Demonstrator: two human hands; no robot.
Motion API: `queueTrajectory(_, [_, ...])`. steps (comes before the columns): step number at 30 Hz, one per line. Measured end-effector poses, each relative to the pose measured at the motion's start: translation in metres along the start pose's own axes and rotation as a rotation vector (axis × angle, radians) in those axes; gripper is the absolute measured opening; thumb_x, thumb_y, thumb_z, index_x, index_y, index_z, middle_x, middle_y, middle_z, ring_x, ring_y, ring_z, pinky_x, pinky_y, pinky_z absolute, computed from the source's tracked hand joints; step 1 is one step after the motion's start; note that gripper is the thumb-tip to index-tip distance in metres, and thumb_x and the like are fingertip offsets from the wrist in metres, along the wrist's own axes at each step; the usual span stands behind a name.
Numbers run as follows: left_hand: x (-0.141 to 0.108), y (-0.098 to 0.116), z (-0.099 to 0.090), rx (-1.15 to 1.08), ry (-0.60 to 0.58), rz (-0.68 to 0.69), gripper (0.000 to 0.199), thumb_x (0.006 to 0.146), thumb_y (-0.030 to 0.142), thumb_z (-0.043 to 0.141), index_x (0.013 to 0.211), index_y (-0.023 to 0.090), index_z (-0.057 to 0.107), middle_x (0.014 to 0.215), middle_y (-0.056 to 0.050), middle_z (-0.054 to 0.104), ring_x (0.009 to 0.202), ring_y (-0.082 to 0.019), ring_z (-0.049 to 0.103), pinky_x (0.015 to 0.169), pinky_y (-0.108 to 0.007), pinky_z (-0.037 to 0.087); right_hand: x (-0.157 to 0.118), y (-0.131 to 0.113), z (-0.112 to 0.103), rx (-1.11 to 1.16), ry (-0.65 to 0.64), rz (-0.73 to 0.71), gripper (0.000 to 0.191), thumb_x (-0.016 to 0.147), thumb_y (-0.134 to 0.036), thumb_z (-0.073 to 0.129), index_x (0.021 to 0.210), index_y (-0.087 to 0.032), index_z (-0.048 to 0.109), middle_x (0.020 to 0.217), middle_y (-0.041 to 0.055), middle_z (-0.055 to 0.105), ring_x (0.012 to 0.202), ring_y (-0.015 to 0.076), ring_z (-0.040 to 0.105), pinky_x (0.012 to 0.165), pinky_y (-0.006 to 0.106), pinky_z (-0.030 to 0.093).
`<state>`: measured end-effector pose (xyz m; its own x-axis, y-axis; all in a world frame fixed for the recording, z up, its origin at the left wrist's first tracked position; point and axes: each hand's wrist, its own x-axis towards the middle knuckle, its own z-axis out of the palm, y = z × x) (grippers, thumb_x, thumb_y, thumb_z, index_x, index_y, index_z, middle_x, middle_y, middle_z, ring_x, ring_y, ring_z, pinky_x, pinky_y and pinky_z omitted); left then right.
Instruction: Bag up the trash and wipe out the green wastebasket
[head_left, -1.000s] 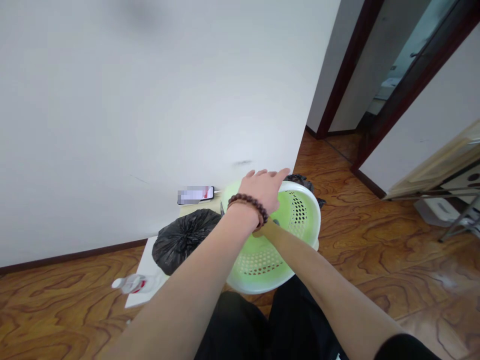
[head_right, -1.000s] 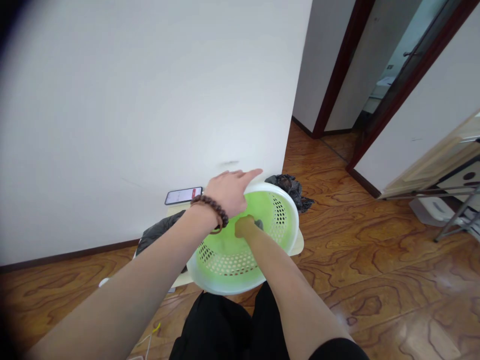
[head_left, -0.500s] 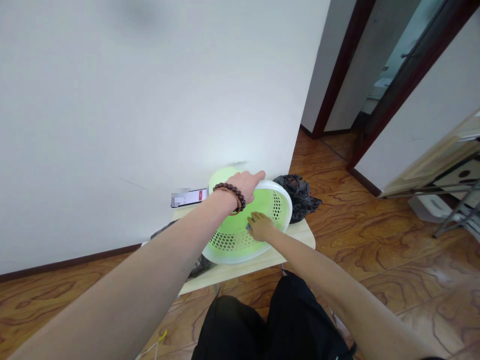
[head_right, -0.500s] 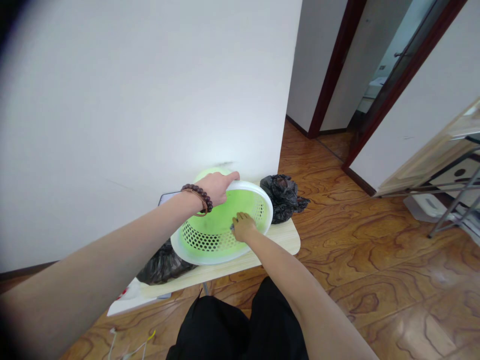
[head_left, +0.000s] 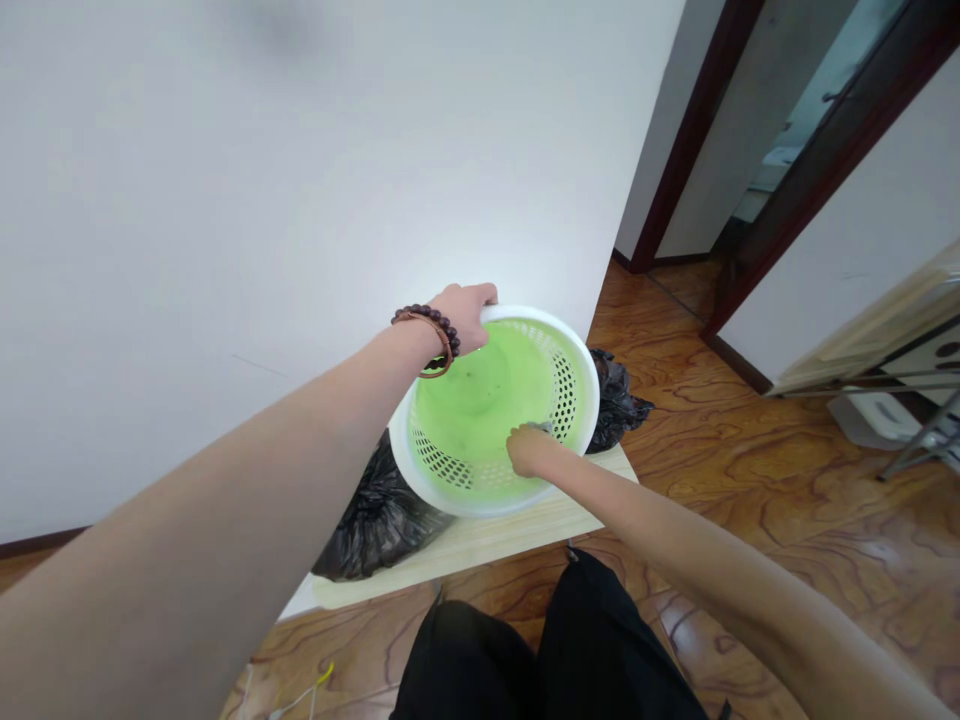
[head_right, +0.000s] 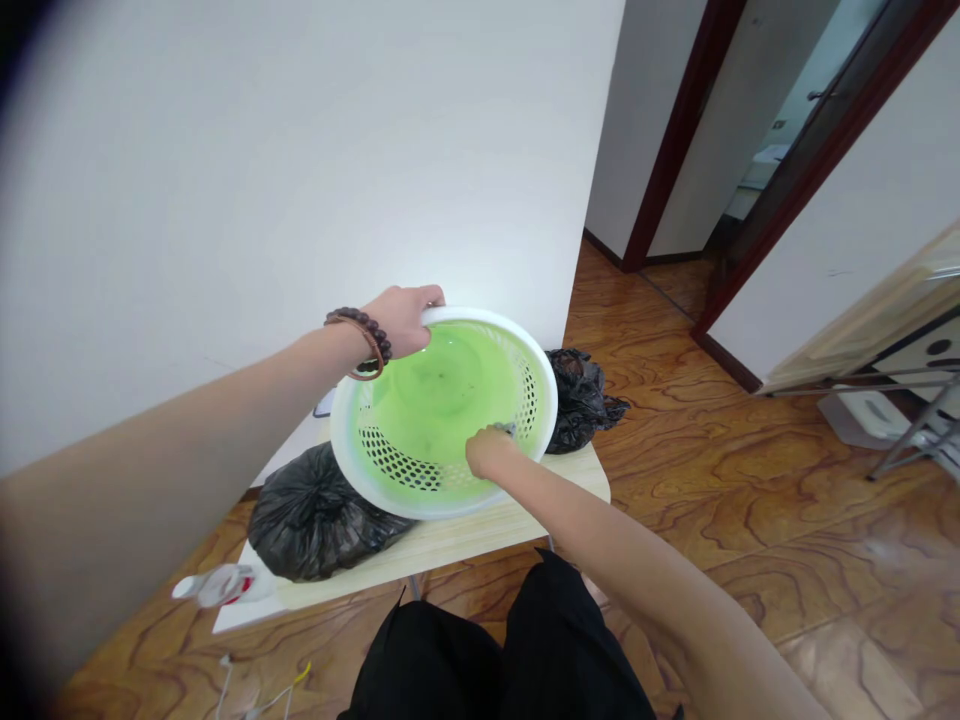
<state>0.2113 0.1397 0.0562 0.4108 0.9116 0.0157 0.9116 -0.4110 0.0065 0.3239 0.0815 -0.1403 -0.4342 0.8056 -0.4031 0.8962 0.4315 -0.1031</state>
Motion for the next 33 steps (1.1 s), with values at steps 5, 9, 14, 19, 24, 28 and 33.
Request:
queueTrajectory(5, [0.005, 0.005, -0.002, -0.043, -0.009, -0.016, 0.04, 0.063, 0.022, 0.049, 0.103, 0.022, 0.053, 0.086, -0.005, 0.058, 0.076, -0.018, 0.055, 0.065, -0.028, 0.042, -0.007, -0.001, -0.009, -0.051, 0.035, 0.042, 0.031, 0.074, -0.005, 0.043, 0.1, -0.007, 0.061, 0.108, 0.0193, 0.057, 0.099, 0.0255, 0.053, 0.077, 0.036, 0.045])
queueTrajectory(9, [0.002, 0.001, 0.001, -0.042, 0.004, -0.036, 0.036, 0.062, 0.022, 0.048, 0.097, 0.022, 0.055, 0.08, -0.005, 0.058, 0.072, -0.018, 0.055, 0.061, -0.027, 0.041, -0.017, 0.004, -0.02, -0.099, 0.117, 0.131, 0.032, 0.076, -0.004, 0.039, 0.101, -0.003, 0.059, 0.104, 0.0235, 0.057, 0.1, 0.0308, 0.052, 0.074, 0.042, 0.045])
queueTrajectory(14, [0.002, -0.003, 0.001, -0.033, 0.027, -0.041, 0.034, 0.06, 0.023, 0.048, 0.093, 0.023, 0.055, 0.074, -0.004, 0.059, 0.067, -0.018, 0.055, 0.053, -0.026, 0.039, -0.029, 0.012, -0.02, -0.105, 0.144, 0.044, 0.028, 0.076, -0.006, 0.042, 0.095, -0.01, 0.062, 0.099, 0.0172, 0.06, 0.091, 0.0264, 0.057, 0.073, 0.037, 0.045])
queueTrajectory(19, [0.002, 0.0, -0.002, -0.027, 0.036, -0.053, 0.032, 0.06, 0.025, 0.049, 0.092, 0.024, 0.055, 0.075, -0.004, 0.059, 0.065, -0.018, 0.055, 0.051, -0.025, 0.038, -0.021, 0.011, -0.025, -0.067, 0.182, 0.017, 0.029, 0.081, -0.009, 0.036, 0.099, -0.01, 0.059, 0.1, 0.0173, 0.059, 0.093, 0.0255, 0.056, 0.074, 0.035, 0.044])
queueTrajectory(24, [0.0, 0.0, -0.003, -0.027, 0.028, -0.072, 0.032, 0.061, 0.025, 0.05, 0.092, 0.024, 0.055, 0.077, -0.003, 0.058, 0.068, -0.017, 0.056, 0.053, -0.025, 0.039, -0.003, 0.014, -0.038, -0.001, 0.095, -0.045, 0.028, 0.082, -0.022, 0.039, 0.091, -0.01, 0.063, 0.089, 0.0138, 0.065, 0.082, 0.0217, 0.06, 0.069, 0.028, 0.043])
queueTrajectory(28, [-0.001, -0.002, -0.003, -0.042, 0.013, -0.082, 0.032, 0.062, 0.025, 0.049, 0.094, 0.024, 0.056, 0.077, -0.004, 0.059, 0.068, -0.017, 0.055, 0.055, -0.025, 0.041, -0.006, 0.023, -0.042, 0.056, -0.078, -0.25, 0.023, 0.078, -0.028, 0.049, 0.09, -0.02, 0.066, 0.089, 0.0034, 0.067, 0.078, 0.0165, 0.06, 0.069, 0.022, 0.042])
queueTrajectory(33, [-0.001, -0.003, -0.002, -0.048, 0.015, -0.074, 0.033, 0.062, 0.024, 0.049, 0.094, 0.024, 0.055, 0.079, -0.004, 0.059, 0.069, -0.018, 0.056, 0.056, -0.026, 0.041, -0.018, 0.027, -0.027, -0.019, -0.056, -0.225, 0.03, 0.076, -0.028, 0.054, 0.104, -0.021, 0.062, 0.099, 0.0085, 0.064, 0.089, 0.022, 0.058, 0.075, 0.029, 0.042])
